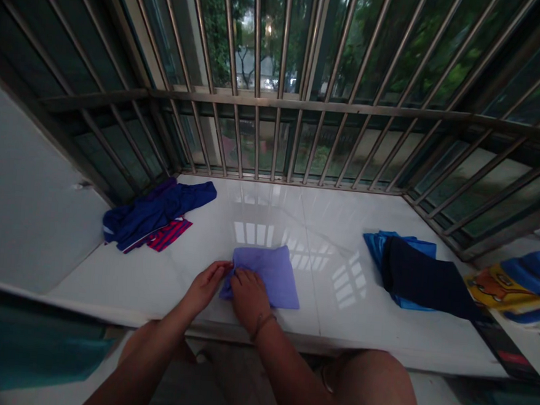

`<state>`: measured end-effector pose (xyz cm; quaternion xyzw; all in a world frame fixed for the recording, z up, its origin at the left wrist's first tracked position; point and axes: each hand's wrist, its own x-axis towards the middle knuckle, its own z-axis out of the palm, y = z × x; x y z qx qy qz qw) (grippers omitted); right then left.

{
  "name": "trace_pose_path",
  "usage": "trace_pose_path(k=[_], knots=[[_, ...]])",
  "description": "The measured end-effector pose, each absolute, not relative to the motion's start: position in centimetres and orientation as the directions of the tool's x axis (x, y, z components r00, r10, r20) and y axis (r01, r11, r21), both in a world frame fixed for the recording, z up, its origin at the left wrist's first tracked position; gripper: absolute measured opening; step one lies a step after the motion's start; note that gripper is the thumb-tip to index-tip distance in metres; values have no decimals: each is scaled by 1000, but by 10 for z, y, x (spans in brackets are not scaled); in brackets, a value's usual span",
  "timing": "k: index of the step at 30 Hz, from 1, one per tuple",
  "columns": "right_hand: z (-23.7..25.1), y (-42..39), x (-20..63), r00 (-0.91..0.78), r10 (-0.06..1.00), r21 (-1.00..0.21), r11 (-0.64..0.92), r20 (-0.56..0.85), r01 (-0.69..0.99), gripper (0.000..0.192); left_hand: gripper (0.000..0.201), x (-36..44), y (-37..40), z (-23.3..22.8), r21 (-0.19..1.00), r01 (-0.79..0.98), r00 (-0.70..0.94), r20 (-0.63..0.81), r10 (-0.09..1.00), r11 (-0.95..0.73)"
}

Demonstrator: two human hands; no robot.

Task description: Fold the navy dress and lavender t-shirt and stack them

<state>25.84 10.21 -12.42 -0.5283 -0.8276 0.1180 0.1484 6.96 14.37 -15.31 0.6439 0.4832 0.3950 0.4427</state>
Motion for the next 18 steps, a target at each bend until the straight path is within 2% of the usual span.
trace_pose_path(k=[2,6,7,9,10,11,12,14,16,18], knots=[[-137,92,260,-407,902,-369,430,142,824,45,41,71,141,-152,918,347,247,108,963,-192],[-140,74,273,-488,862,-388,500,139,774,79,37,75,138,-161,830,457,261,220,940,-321],[-137,70,278,-518,845,-395,525,133,754,78,36,76,137,-165,801,480,268,254,929,-357],[-130,65,291,-512,844,-413,528,159,742,53,35,79,135,-172,743,524,284,308,908,-416],[-126,65,299,-446,875,-422,482,187,768,41,35,80,135,-174,715,547,289,328,899,-436],[-121,66,308,-327,920,-430,391,217,814,37,35,82,134,-176,688,567,293,344,892,-452],[-117,69,317,-165,957,-437,258,239,862,38,35,82,134,-178,665,585,297,358,885,-465],[-108,81,335,155,964,-454,-40,217,890,50,35,83,135,-180,628,613,305,372,876,-480],[-102,97,347,322,945,-493,-251,62,833,74,35,83,136,-181,601,631,317,378,870,-491],[-99,114,356,341,931,-539,-357,-135,763,84,37,84,137,-181,572,639,339,390,856,-514]])
